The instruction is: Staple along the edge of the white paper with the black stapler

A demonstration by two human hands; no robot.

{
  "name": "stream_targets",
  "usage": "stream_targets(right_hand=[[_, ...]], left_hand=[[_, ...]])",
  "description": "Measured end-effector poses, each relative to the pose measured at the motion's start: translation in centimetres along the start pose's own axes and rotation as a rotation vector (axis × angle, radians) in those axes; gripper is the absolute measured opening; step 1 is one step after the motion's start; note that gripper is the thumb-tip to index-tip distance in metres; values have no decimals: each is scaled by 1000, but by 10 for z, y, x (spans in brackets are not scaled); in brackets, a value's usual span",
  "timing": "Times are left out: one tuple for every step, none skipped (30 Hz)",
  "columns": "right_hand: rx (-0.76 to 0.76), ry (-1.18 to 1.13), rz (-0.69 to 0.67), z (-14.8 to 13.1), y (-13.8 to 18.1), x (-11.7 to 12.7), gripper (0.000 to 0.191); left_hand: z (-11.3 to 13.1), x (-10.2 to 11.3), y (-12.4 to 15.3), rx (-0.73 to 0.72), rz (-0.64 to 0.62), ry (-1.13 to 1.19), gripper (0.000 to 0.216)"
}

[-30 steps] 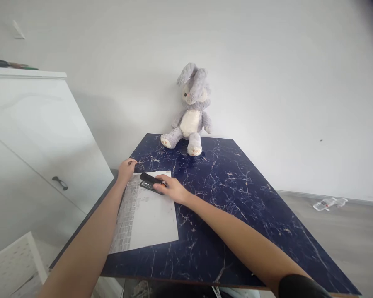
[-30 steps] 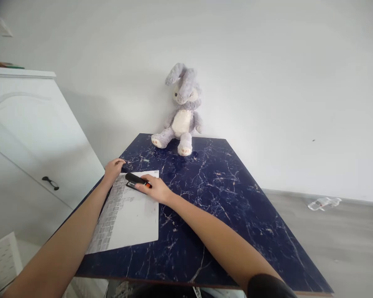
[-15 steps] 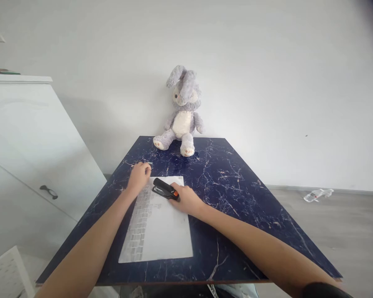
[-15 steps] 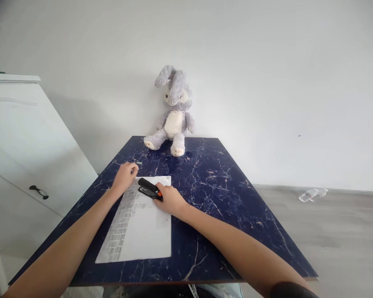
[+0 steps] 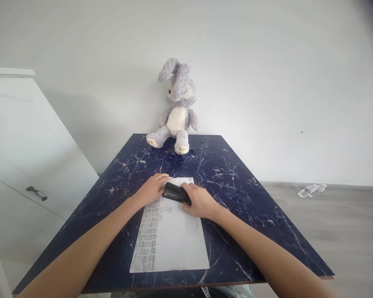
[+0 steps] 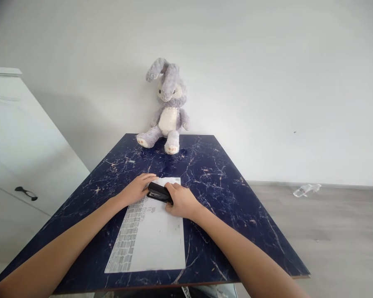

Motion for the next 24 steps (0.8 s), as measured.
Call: stream_targets(right_hand=[[-5, -9, 19, -2, 0, 1, 43], [-10, -31, 43, -3, 0, 1, 43], [-13, -59, 69, -4, 0, 2, 41], [-13, -85, 93, -4, -1, 2, 38], [-7, -106, 114, -4, -1, 2, 35], [6, -121, 130, -4, -1, 1, 33], [25, -135, 141, -4, -2, 0, 33], [43, -148, 152, -4, -2, -1, 35], [56, -163, 161, -3, -2, -2, 38], [64, -179, 168, -3, -2, -4, 42], [68, -195, 172, -3, -2, -6, 45], [69, -206, 173, -3, -2, -8, 47], [68, -212, 171, -3, -2, -9, 48], [67, -214, 167, -4, -2, -11, 49], [62, -211, 164, -4, -3, -11, 49], [51, -205, 167, -4, -3, -11, 50], [37, -200, 184, -3, -3, -9, 50], [22, -199, 220, 0, -3, -6, 50], [6, -204, 275, 4, -2, -1, 50], [-17, -213, 346, 10, -1, 6, 49], [-50, -220, 423, 18, 1, 14, 48], [-97, -222, 495, 28, 4, 21, 46], [-159, -217, 554, 40, 8, 28, 45], [-231, -205, 596, 51, 13, 34, 44]], left_hand=[[-1, -2, 0, 17, -6, -14, 46], [-2, -4, -1, 31, -14, -25, 46], [-3, -5, -1, 40, -21, -31, 46], [-3, -6, -1, 44, -27, -34, 46], [-3, -7, -1, 45, -33, -33, 46], [-4, -7, -1, 44, -36, -30, 47], [-4, -7, -1, 43, -41, -26, 47], [-4, -6, -1, 43, -47, -23, 48], [-4, -6, -1, 44, -51, -20, 48], [-4, -6, -1, 45, -53, -17, 48], [-4, -6, -2, 46, -52, -15, 48], [-4, -6, -2, 44, -48, -16, 48], [-4, -6, -2, 41, -45, -19, 48], [-3, -6, -2, 38, -43, -26, 48], [-3, -6, -3, 36, -43, -35, 48], [-3, -7, -3, 34, -44, -47, 48], [-3, -6, -3, 33, -44, -60, 47], [-3, -6, -3, 30, -44, -72, 47], [-3, -5, -3, 26, -42, -82, 47], [-2, -3, -2, 22, -40, -89, 47], [-1, -1, -1, 18, -40, -91, 49], [1, 1, 0, 14, -43, -91, 51], [3, 3, 1, 11, -49, -89, 55], [5, 4, 2, 10, -56, -87, 60]])
Point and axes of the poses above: each hand's wrist, its own y-axis away from the middle knuckle, its own x-axis out of the back of the hand, z = x × y, the point moved 4 cm from there along -y, towards the middle knuckle, and after that the axes turned 14 degrees about x, right-handed, at the moved point
